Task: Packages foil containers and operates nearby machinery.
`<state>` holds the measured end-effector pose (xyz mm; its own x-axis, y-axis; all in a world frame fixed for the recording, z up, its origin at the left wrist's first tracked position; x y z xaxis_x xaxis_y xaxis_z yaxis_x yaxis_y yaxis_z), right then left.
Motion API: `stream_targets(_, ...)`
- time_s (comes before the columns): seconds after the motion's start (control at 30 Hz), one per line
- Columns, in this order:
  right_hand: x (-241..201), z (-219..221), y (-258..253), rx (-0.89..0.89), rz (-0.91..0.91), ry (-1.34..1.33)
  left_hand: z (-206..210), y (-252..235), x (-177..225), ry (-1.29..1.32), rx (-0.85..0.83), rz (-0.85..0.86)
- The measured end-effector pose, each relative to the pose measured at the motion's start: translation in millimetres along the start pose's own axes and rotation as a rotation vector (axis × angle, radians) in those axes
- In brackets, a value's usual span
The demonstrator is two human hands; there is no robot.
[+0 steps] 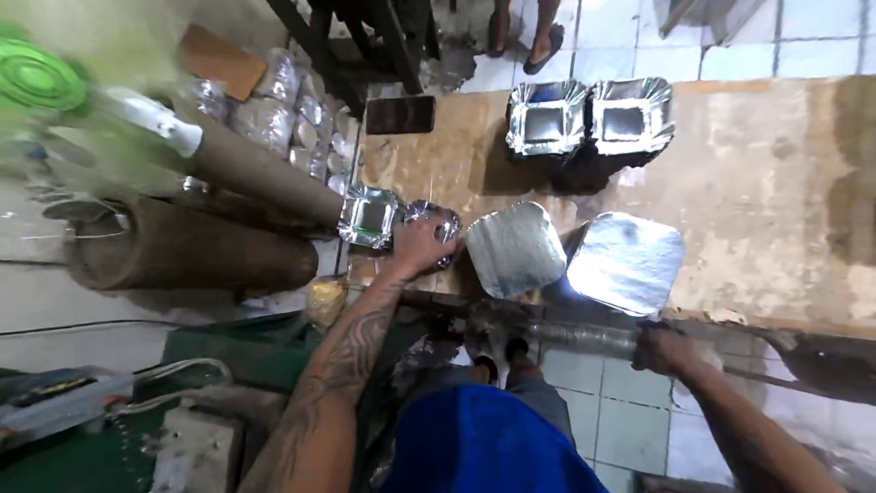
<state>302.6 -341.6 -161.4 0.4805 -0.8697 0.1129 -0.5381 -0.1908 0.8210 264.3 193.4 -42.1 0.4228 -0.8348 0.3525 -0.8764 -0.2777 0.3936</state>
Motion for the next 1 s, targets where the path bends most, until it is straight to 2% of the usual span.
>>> stream_targets(0.17,-51,10,51,0.187,-0.030,-0.392,-22,5,1,0.199,-0.163,-0.081)
stream_targets(0.3,-91,46,81,0.004,-0.035,-0.761,-17,8,0,0.214,-0.111,-0.150)
stream_targets(0.47,-107,101,99,-0.119,-0.014,-0.754,1,-5,10,0.061,-0.013,-0.038)
stream_targets(0.7,-98,116,131,-0.051,0.186,-0.991,-13,-9,-6,0.081,-0.139,0.174)
stream_targets(0.9,-84,101,118,-0.115,0.119,-0.938,-9,-15,2,0.048,-0.102,0.123)
stream_targets(1.0,-67,74,105,-0.122,0.069,-0.825,-13,-3,-8,-0.005,-0.046,-0.020)
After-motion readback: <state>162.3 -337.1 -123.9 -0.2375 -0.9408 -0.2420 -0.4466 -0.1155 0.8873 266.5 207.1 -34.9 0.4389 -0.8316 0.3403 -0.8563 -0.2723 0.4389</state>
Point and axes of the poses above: each hand's wrist, its own y-axis away from the middle knuckle, its own z-axis out of the palm, x = y × z, the point moved 1 cm from there along -y, towards the middle knuckle, and after that the axes turned 10 degrees about y, right-handed, at the moved point
